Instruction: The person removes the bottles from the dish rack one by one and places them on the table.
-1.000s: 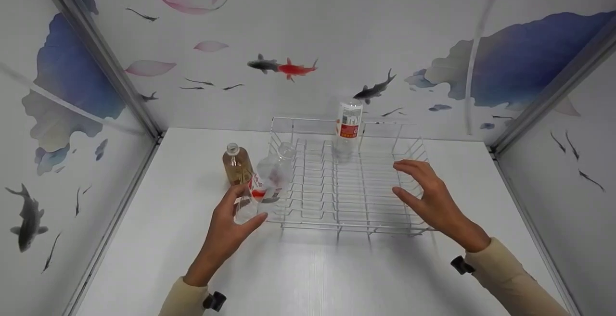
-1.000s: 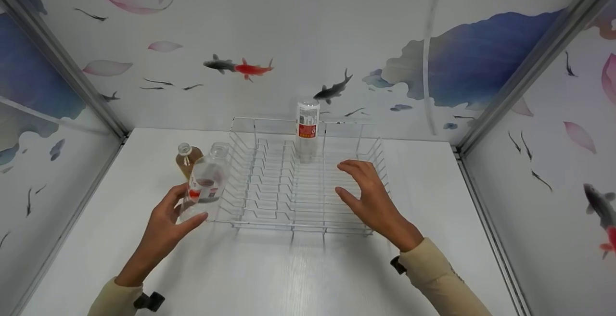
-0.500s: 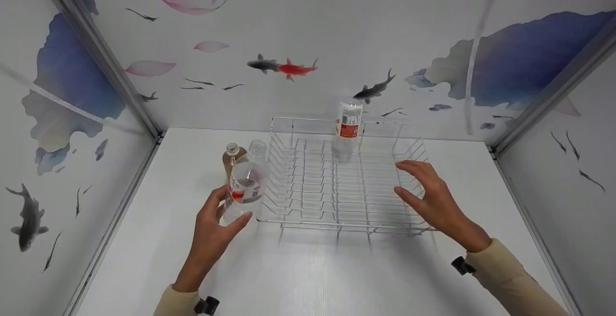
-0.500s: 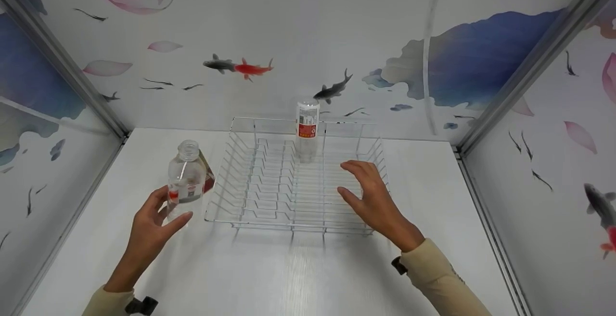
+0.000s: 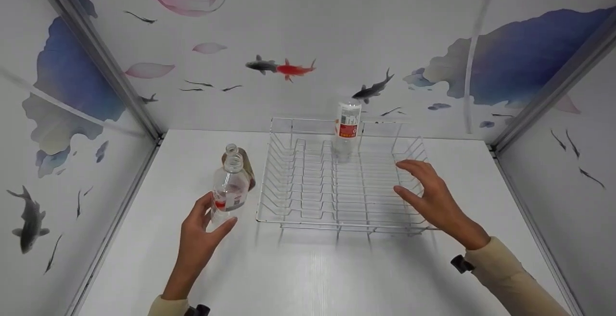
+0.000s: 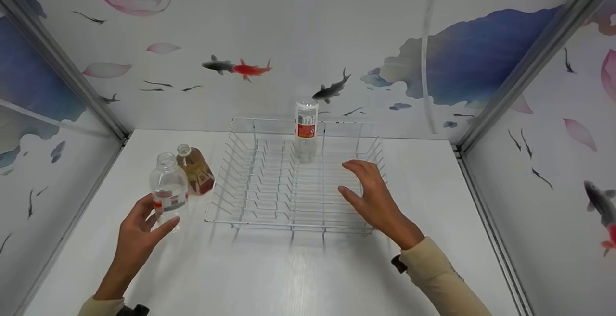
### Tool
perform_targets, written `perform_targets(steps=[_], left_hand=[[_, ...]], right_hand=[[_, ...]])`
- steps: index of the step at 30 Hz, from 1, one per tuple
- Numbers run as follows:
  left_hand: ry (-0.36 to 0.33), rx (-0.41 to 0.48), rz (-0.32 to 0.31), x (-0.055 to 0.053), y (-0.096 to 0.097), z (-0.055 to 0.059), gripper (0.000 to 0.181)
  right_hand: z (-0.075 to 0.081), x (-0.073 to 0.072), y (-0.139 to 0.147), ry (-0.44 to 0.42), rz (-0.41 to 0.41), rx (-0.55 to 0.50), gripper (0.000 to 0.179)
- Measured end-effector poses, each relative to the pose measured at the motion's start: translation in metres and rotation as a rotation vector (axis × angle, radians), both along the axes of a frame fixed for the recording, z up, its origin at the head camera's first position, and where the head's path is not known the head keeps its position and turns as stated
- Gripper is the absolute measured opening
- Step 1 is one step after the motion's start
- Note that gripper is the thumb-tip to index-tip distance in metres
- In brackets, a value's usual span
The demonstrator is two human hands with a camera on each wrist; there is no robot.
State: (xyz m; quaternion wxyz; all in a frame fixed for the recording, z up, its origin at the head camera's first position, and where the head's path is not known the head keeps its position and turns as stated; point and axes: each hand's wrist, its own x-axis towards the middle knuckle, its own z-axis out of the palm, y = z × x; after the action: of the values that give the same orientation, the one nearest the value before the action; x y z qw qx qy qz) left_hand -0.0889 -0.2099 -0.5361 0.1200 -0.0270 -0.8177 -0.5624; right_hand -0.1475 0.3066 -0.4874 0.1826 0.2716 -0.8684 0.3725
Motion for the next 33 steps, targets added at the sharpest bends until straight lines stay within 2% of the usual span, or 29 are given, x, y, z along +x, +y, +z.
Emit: perform_targets(steps=[8, 19, 26, 33], left_hand=[[-0.063, 0.036, 0.005, 0.0, -0.009, -0.006, 0.075], [-0.128, 0.05, 0.03, -0.004, -0.017, -0.022, 0.076], [-0.147, 0.042, 0.036, -0.007, -0.019, -0.031, 0.078], [-0.18, 0.085, 0.047, -0.011, -0.024, -0.041, 0.079]], right_hand=[[-0.001, -0.002, -0.002, -0.029, -0.023, 0.013, 0.061], [-0.003, -0.006, -0.004, -0.051, -0.032, 0.016, 0.06], [-0.006, -0.007, -0.003, -0.066, -0.04, 0.016, 0.059], [-0.009, -0.009, -0.001, -0.072, -0.04, 0.008, 0.058]])
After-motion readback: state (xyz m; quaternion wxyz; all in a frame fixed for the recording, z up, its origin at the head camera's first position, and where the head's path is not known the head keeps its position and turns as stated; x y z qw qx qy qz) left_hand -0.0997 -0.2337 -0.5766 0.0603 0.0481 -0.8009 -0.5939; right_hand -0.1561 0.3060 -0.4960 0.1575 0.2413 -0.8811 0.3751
